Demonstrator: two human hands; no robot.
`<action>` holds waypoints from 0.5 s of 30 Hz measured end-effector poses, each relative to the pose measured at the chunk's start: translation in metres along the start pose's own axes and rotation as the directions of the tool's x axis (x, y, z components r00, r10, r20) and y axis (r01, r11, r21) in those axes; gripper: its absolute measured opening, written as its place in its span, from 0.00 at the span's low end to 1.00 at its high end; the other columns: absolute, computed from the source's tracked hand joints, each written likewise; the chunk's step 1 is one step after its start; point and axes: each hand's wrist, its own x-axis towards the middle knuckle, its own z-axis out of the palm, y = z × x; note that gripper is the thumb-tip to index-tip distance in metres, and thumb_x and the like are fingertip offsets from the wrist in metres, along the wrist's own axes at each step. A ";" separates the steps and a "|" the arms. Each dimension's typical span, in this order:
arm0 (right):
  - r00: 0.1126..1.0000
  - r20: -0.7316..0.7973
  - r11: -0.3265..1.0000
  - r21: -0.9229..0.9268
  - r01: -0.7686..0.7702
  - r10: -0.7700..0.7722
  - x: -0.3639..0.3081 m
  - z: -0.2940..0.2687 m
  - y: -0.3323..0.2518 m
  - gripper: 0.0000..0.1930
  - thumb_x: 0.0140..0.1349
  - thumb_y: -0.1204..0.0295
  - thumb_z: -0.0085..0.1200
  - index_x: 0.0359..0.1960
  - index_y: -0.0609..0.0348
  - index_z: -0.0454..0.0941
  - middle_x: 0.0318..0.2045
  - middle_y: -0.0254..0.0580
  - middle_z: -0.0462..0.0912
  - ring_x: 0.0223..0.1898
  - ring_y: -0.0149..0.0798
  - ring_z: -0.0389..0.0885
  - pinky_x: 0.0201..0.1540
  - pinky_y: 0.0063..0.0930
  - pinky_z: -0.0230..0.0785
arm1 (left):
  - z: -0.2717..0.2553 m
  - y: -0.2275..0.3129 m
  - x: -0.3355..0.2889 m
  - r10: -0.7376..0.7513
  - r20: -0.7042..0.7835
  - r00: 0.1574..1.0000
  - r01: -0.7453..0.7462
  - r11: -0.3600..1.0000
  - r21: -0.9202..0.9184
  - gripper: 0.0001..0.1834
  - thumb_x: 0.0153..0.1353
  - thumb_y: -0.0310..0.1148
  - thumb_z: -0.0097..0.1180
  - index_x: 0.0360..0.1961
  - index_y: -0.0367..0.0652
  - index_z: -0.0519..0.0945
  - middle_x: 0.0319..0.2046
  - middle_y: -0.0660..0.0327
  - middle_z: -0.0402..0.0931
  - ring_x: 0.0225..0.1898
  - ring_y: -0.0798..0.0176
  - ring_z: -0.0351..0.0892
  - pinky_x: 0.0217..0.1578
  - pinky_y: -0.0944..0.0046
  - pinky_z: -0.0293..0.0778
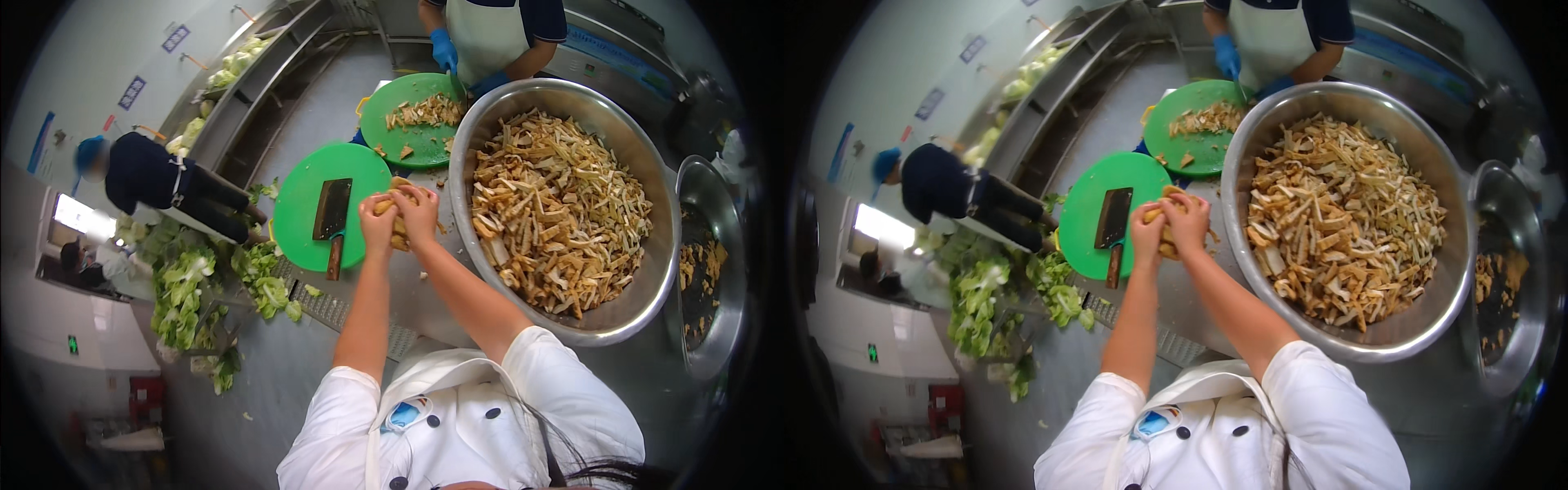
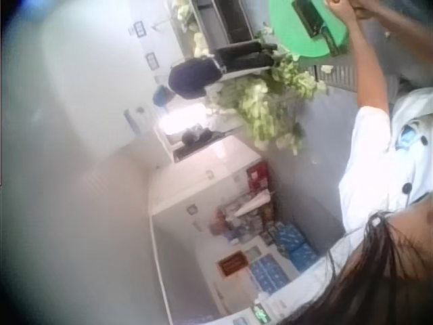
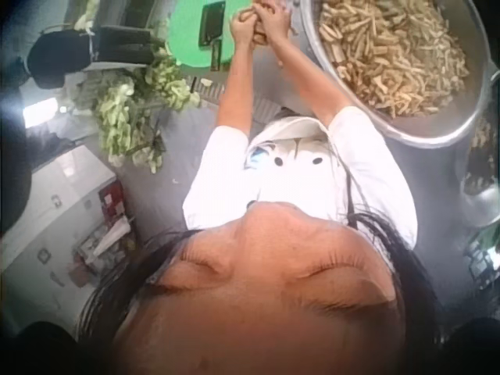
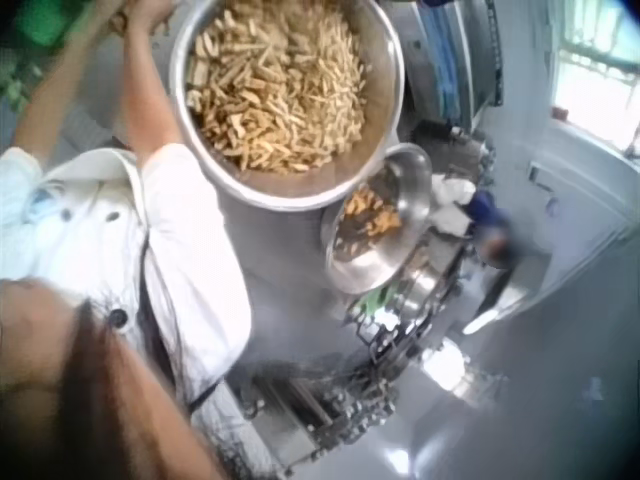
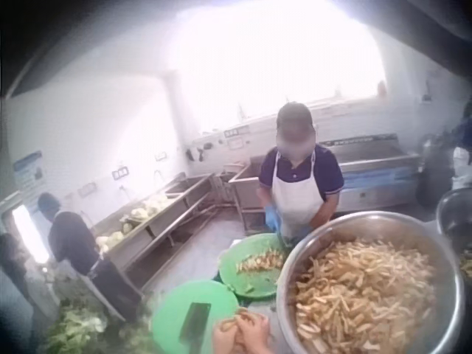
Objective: The person slices cooked tofu into strips on a green cutting board using a cleaver, then transfers the pieces into a large metal bowl. The person also handles leafy greens and moves a filled bowl of chopped tofu to a nearby surface.
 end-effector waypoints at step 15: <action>0.932 -0.048 0.923 0.172 -0.346 0.358 0.043 -0.018 0.079 0.22 0.61 0.62 0.52 0.58 0.50 0.70 0.61 0.42 0.61 0.63 0.41 0.60 0.61 0.32 0.55 | -0.008 -0.106 0.087 0.017 0.528 0.849 -0.168 0.956 0.240 0.16 0.44 0.28 0.65 0.38 0.45 0.83 0.53 0.55 0.70 0.51 0.55 0.72 0.49 0.60 0.72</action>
